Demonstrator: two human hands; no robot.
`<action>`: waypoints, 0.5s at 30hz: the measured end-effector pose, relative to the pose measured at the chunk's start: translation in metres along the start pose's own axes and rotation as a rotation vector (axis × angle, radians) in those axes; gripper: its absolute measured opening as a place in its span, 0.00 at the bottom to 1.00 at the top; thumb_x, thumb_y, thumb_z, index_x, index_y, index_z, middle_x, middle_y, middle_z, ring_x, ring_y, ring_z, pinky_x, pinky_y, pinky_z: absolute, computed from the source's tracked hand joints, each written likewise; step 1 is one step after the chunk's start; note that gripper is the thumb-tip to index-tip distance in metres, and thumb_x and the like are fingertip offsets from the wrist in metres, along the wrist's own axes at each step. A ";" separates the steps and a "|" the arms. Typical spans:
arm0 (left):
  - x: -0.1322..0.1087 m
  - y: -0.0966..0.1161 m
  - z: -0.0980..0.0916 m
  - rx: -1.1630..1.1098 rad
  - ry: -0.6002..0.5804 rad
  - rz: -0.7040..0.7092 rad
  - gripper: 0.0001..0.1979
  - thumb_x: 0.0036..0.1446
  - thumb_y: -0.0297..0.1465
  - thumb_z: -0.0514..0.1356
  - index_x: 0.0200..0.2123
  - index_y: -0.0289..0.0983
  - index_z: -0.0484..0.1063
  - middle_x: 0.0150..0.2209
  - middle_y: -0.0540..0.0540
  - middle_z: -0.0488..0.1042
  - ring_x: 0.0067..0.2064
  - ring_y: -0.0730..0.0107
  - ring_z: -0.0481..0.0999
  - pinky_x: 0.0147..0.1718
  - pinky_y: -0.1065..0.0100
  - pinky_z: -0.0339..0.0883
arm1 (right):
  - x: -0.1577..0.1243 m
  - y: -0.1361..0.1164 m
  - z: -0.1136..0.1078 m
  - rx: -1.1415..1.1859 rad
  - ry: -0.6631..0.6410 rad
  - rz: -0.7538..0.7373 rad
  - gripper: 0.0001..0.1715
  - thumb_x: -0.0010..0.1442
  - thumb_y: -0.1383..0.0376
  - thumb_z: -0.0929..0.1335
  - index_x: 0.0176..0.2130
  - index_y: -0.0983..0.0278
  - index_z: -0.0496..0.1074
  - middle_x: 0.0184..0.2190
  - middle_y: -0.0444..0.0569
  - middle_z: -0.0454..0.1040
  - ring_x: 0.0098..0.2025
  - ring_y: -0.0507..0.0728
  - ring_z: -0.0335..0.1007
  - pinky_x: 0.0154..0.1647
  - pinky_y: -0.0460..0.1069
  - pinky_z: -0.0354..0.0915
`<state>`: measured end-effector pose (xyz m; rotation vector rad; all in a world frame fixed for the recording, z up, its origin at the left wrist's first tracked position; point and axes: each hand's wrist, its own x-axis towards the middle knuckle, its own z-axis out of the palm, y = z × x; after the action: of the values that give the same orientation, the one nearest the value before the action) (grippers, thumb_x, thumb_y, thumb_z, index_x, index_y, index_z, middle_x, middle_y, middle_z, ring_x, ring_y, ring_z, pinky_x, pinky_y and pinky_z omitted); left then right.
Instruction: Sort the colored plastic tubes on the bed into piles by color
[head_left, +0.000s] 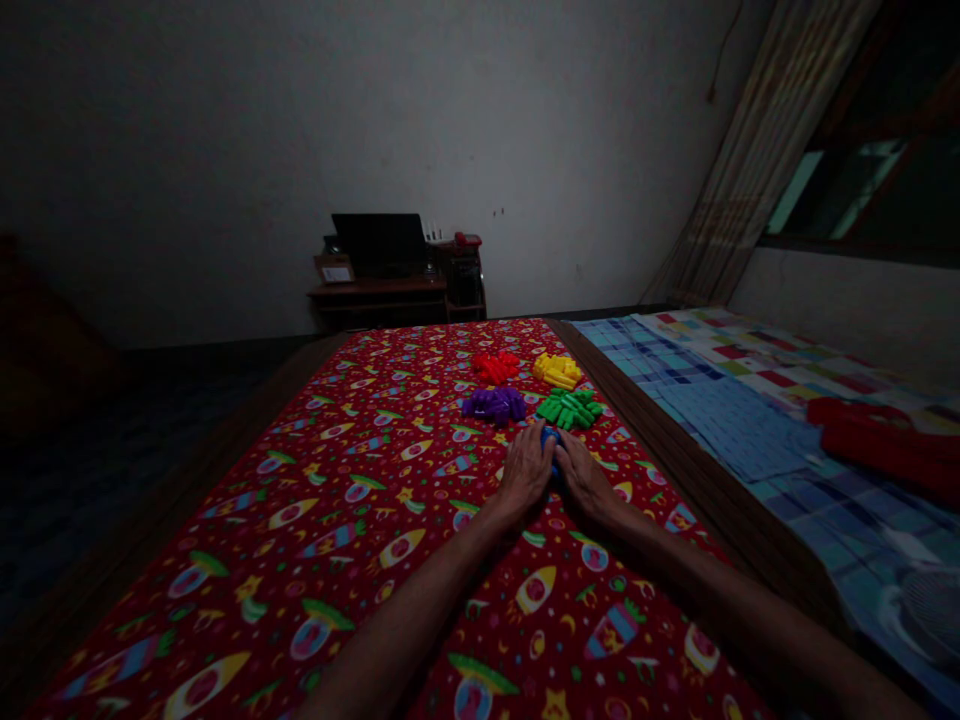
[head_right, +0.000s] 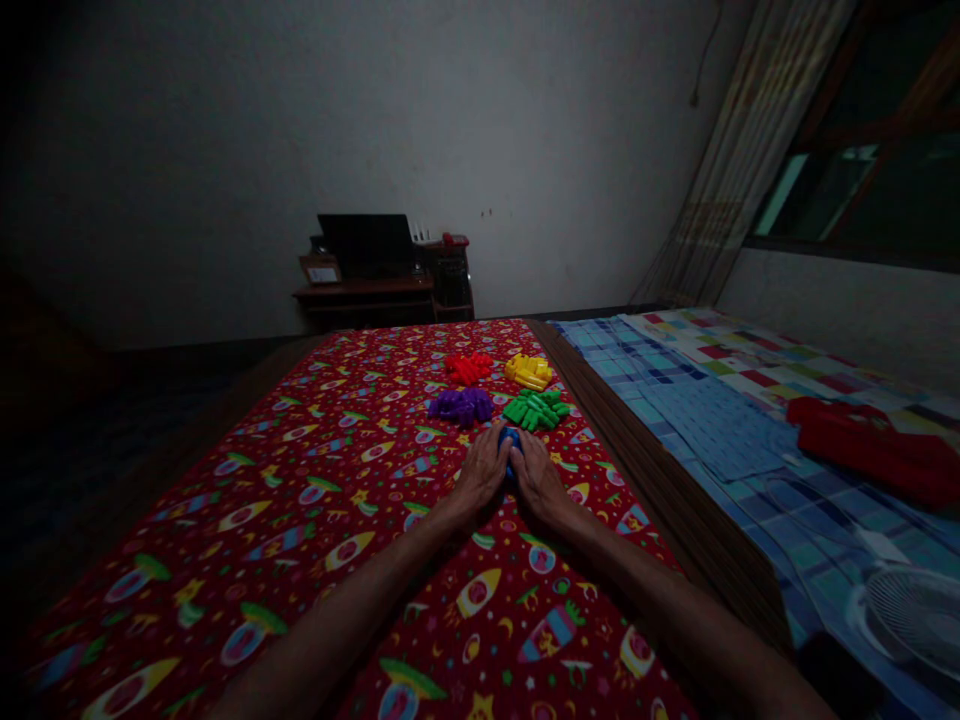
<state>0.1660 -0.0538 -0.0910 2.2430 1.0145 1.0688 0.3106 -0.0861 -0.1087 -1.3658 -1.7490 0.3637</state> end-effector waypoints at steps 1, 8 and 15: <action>0.001 -0.001 -0.001 0.004 0.004 -0.028 0.23 0.66 0.42 0.42 0.57 0.37 0.61 0.58 0.33 0.65 0.63 0.53 0.61 0.62 0.46 0.53 | 0.000 -0.003 0.000 0.013 0.003 -0.018 0.33 0.68 0.49 0.52 0.62 0.65 0.61 0.60 0.60 0.65 0.62 0.60 0.59 0.65 0.62 0.54; -0.010 0.001 0.002 -0.102 0.117 -0.045 0.21 0.68 0.40 0.39 0.57 0.39 0.58 0.55 0.37 0.64 0.60 0.61 0.64 0.62 0.53 0.56 | -0.001 -0.004 0.007 -0.039 -0.031 -0.112 0.31 0.68 0.53 0.52 0.64 0.64 0.58 0.61 0.60 0.63 0.64 0.61 0.57 0.64 0.64 0.55; -0.021 0.002 0.004 -0.167 0.123 -0.105 0.22 0.67 0.40 0.40 0.60 0.41 0.54 0.59 0.36 0.60 0.64 0.61 0.57 0.64 0.53 0.52 | 0.002 -0.008 0.010 -0.026 -0.027 -0.108 0.32 0.68 0.51 0.52 0.63 0.64 0.60 0.61 0.58 0.64 0.64 0.60 0.58 0.65 0.62 0.55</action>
<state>0.1609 -0.0717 -0.1014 1.9902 1.0401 1.2109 0.2979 -0.0846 -0.1086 -1.2834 -1.8472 0.3021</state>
